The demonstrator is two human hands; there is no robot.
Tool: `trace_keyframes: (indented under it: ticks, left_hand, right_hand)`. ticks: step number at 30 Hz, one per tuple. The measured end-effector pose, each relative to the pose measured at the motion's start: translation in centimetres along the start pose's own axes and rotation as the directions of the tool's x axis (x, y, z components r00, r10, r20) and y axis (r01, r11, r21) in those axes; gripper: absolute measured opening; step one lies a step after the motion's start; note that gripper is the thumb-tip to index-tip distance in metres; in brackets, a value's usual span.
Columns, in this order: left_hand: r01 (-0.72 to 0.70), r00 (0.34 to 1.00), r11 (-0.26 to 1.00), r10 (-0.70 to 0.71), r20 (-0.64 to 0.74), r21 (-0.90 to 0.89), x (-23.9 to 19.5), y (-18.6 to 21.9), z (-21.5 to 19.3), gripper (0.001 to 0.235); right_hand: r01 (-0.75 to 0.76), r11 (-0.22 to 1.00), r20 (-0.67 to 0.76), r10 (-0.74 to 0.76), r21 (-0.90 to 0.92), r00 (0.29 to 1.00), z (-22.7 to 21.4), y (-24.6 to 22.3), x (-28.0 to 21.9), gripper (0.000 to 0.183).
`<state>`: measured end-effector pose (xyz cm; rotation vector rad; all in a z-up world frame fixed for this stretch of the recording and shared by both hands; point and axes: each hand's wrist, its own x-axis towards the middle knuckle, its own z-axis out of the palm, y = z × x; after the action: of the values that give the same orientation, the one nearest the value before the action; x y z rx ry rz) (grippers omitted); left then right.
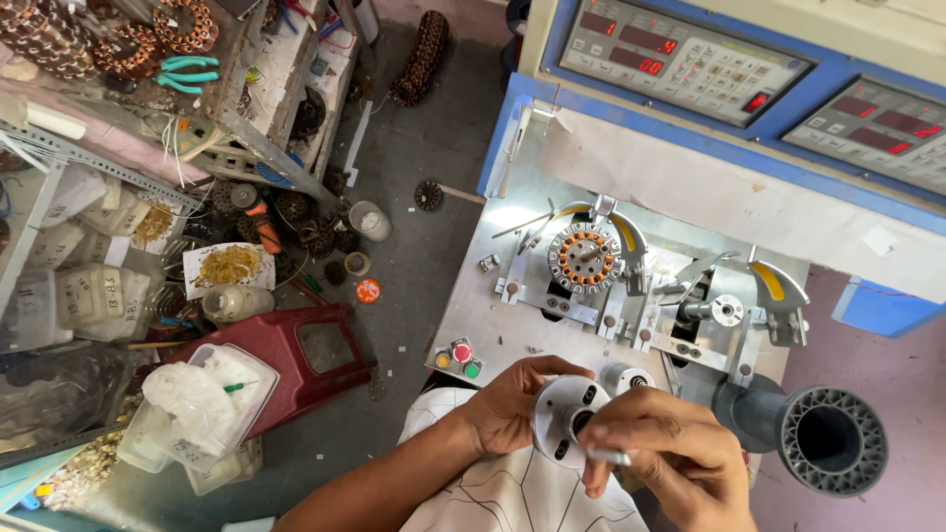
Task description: The person assembles metal motor components by inserting small internal parts and tightening them with a hex key.
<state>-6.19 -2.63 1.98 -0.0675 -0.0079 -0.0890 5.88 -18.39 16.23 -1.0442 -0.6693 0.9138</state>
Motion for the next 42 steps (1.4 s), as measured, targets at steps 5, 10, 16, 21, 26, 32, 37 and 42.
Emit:
trace_keyframes:
  ticks: [5, 10, 16, 21, 26, 32, 37, 42]
  left_hand:
    - [-0.029, 1.000, 1.000, 0.029, -0.004, -0.003, 0.3, -0.7, 0.1, 0.052]
    - [-0.054, 0.998, 0.999, 0.054, 0.032, 0.000, 0.7, -0.8, 0.0, 0.051]
    - [-0.052, 0.998, 0.995, 0.054, -0.023, 0.080, 1.6, -1.3, -0.1, 0.051]
    - [-0.024, 0.999, 0.994, 0.021, 0.024, 0.106, 2.6, -0.6, -0.1, 0.051]
    - [-0.002, 1.000, 0.996, 0.002, 0.006, 0.088, 3.9, -0.2, 0.0, 0.051]
    - [0.049, 0.999, 0.988, -0.048, -0.008, 0.149, 5.4, 0.6, 0.2, 0.051]
    - [0.115, 0.993, 0.985, -0.116, -0.001, 0.128, 6.1, 1.3, 0.5, 0.050]
    - [0.149, 0.988, 0.982, -0.152, 0.012, 0.118, 6.8, 1.4, 0.1, 0.048]
  right_hand:
    - [0.108, 0.991, 0.041, -0.105, -0.075, 0.994, -0.6, -0.4, 0.3, 0.010]
    - [0.095, 0.991, 0.015, -0.094, -0.097, 0.995, -1.1, -0.2, 0.0, 0.008]
    - [0.309, 0.949, 0.003, -0.309, -0.062, 0.951, -2.3, 0.8, 0.7, 0.023]
    - [0.054, 0.999, -0.014, -0.054, 0.002, 0.998, -2.9, -0.4, 0.0, 0.020]
    - [0.202, 0.968, 0.044, -0.197, -0.150, 0.979, -4.7, -0.2, 0.5, 0.012]
    - [0.205, 0.978, 0.043, -0.204, -0.021, 0.978, -4.3, -0.4, 1.5, 0.025]
    - [0.150, 0.973, -0.045, -0.160, -0.173, 0.986, -4.2, -1.4, 1.1, 0.012]
    - [0.372, 0.866, -0.104, -0.427, -0.334, 0.898, -3.9, -0.2, 1.6, 0.010]
